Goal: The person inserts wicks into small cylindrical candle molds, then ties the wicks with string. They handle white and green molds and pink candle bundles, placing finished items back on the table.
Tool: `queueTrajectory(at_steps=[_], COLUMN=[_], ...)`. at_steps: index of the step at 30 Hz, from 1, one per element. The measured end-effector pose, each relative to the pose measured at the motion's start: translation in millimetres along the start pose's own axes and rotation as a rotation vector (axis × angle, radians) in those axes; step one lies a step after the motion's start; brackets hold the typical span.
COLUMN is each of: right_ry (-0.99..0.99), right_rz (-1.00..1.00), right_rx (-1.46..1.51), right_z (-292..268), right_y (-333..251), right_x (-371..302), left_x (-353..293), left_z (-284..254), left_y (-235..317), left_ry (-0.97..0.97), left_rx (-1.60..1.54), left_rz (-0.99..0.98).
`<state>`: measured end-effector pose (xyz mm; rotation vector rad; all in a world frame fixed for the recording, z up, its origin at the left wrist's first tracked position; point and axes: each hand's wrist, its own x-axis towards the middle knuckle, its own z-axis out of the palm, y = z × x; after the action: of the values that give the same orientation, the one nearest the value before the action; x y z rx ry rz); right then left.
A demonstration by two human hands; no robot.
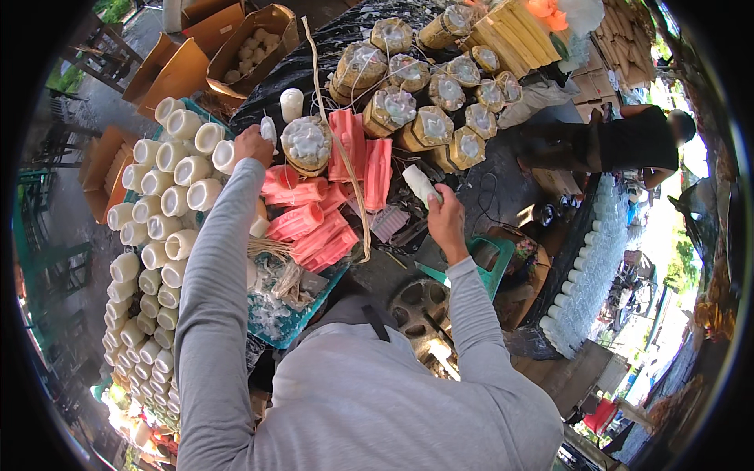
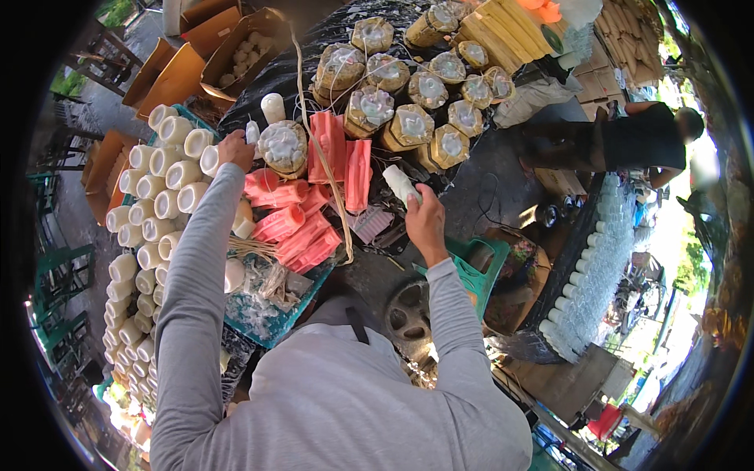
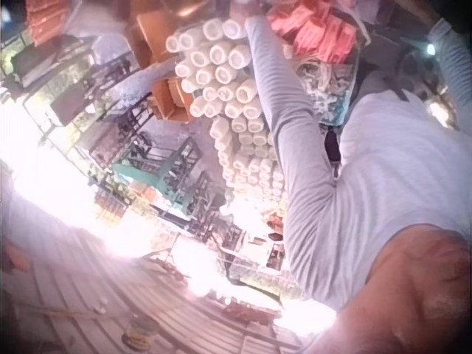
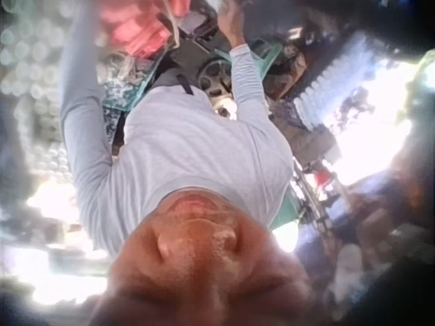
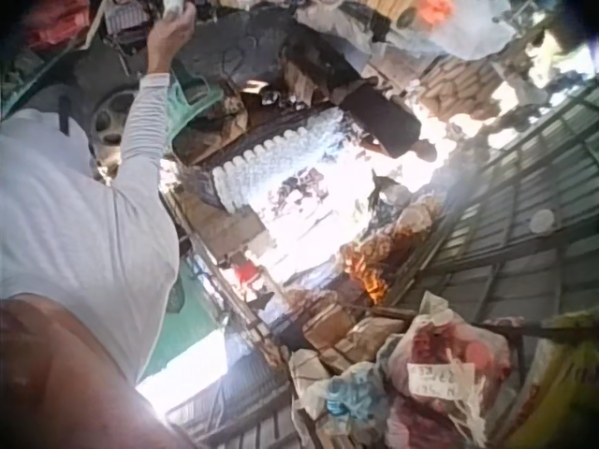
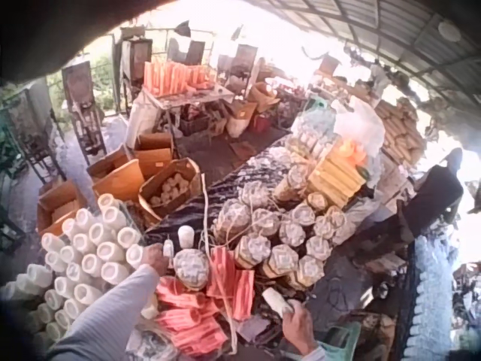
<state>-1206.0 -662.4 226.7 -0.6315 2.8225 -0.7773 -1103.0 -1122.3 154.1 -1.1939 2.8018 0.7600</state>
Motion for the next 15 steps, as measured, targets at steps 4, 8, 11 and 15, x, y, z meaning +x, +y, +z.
queueTrajectory(at_steps=[4, 8, 11, 15], right_ry=[-0.348, -0.662, -0.912, -1.447], right_rz=[0.564, 0.384, 0.176, 0.114], right_rx=[1.414, 1.745, 1.679, 1.410], right_z=[-42.3, -49.1, -34.0, -0.3], right_y=[-5.4, -47.8, -91.7, -155.0], right_x=[-27.6, -46.8, -54.7, -70.1], left_x=[-61.1, -174.8, -266.0, -358.7], left_z=[-32.1, -76.9, -99.0, -114.4], left_y=[-1.1, 12.9, 23.5, 19.8], left_ry=[0.269, 0.236, -0.002, -0.197], left_rx=[-0.215, -0.520, -0.794, -1.052], left_rz=[0.068, 0.146, 0.164, 0.249])
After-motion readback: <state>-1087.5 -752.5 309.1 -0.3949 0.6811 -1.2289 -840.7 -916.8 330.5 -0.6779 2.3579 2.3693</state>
